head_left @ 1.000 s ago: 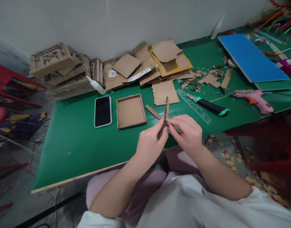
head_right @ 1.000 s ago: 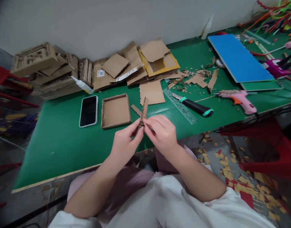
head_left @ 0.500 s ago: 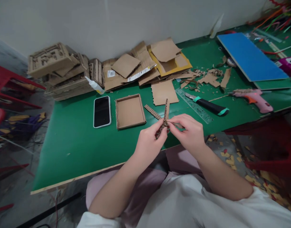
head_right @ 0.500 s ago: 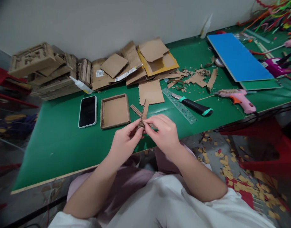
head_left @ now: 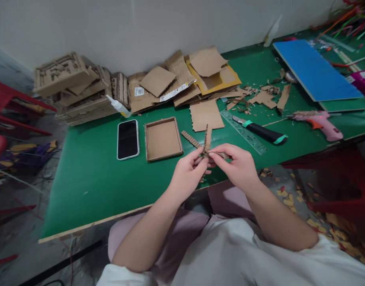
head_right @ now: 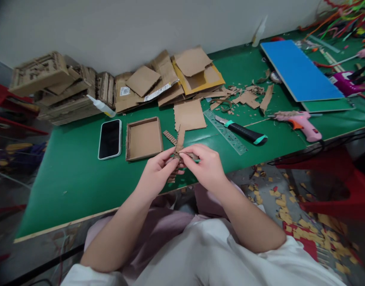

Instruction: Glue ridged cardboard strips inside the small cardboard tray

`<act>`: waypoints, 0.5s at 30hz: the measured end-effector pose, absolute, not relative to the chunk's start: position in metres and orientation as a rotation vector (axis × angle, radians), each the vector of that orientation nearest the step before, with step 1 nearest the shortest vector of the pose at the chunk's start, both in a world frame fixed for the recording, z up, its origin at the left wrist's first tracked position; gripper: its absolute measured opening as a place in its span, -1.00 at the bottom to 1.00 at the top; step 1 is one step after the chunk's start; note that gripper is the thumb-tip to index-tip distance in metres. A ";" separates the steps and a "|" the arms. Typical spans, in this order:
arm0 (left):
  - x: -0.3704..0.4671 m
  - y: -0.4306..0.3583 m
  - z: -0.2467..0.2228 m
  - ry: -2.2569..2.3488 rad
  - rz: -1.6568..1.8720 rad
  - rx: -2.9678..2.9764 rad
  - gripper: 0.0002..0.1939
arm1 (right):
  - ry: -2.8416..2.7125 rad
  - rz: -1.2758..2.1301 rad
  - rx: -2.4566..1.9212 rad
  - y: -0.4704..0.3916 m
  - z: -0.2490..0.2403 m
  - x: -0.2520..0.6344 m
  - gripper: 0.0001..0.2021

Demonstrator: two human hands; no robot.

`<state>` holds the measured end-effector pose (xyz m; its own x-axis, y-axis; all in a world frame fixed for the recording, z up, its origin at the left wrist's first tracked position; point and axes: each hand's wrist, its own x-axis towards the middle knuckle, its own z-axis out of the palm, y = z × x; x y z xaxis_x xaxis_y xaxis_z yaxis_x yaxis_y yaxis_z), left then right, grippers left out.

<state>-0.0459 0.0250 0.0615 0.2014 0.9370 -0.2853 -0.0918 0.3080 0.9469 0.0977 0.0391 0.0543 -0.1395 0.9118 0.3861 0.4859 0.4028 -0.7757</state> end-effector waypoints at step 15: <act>-0.043 0.015 0.059 1.579 0.819 1.845 -0.56 | -1.718 0.506 -1.211 0.034 0.053 0.088 -0.93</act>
